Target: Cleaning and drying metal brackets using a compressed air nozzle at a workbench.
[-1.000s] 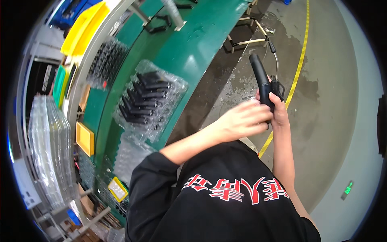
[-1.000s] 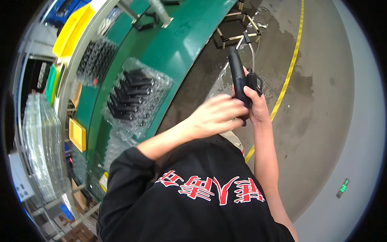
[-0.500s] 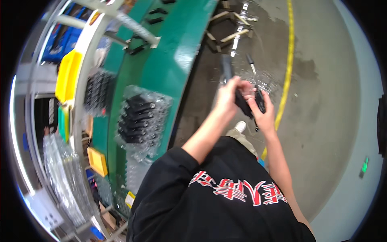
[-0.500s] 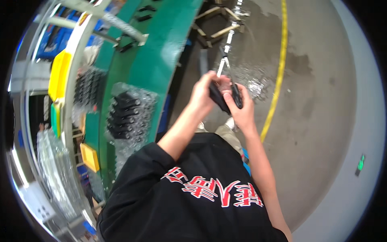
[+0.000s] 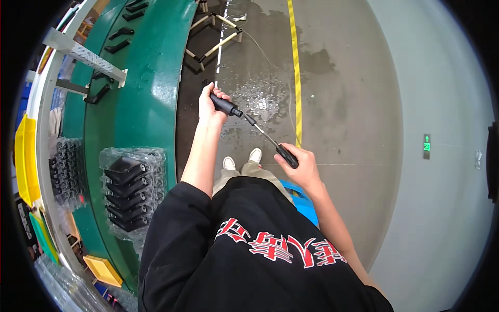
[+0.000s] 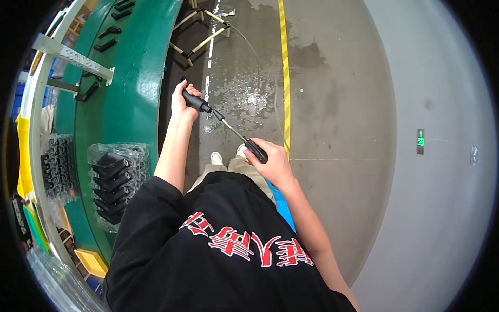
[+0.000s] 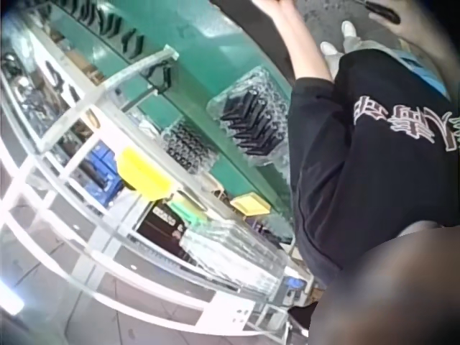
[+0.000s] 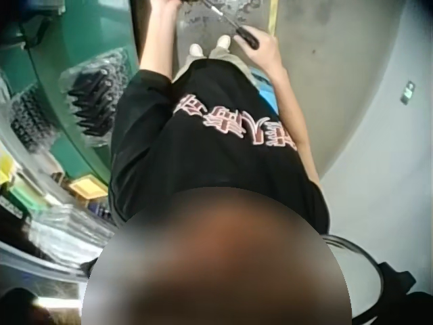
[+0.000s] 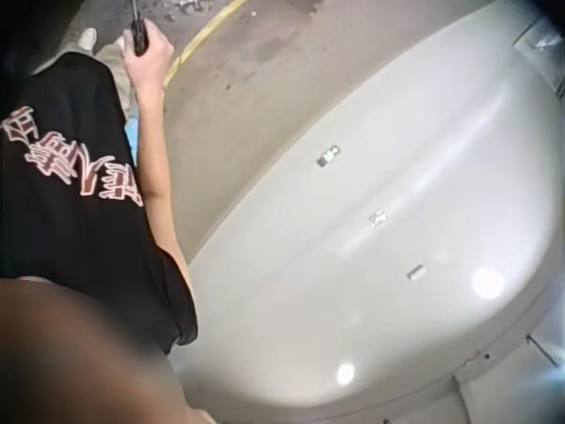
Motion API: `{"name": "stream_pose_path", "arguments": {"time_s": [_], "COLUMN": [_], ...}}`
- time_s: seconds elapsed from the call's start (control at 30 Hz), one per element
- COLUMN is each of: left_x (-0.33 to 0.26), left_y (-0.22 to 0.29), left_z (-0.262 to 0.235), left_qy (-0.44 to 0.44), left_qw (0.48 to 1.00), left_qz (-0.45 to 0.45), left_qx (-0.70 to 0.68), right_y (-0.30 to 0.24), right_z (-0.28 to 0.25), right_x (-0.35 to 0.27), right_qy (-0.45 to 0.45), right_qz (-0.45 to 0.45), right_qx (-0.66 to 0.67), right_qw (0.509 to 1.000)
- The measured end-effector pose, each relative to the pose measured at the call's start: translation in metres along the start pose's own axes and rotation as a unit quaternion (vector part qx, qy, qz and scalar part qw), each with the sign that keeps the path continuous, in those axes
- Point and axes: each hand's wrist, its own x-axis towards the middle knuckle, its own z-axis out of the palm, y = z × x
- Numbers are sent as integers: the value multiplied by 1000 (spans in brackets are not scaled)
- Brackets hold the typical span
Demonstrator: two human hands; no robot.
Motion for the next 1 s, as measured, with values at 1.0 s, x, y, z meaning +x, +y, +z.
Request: {"name": "stream_pose_path", "arguments": {"time_s": [1.0], "left_x": [55], "left_y": [-8], "left_z": [-43], "left_qy": [148], "left_qw": [987], "left_qz": [5], "left_qx": [59], "right_y": [-10], "right_z": [23], "right_x": [38], "right_qy": [-59], "right_qz": [71], "right_qx": [-191], "right_qw": [977]}}
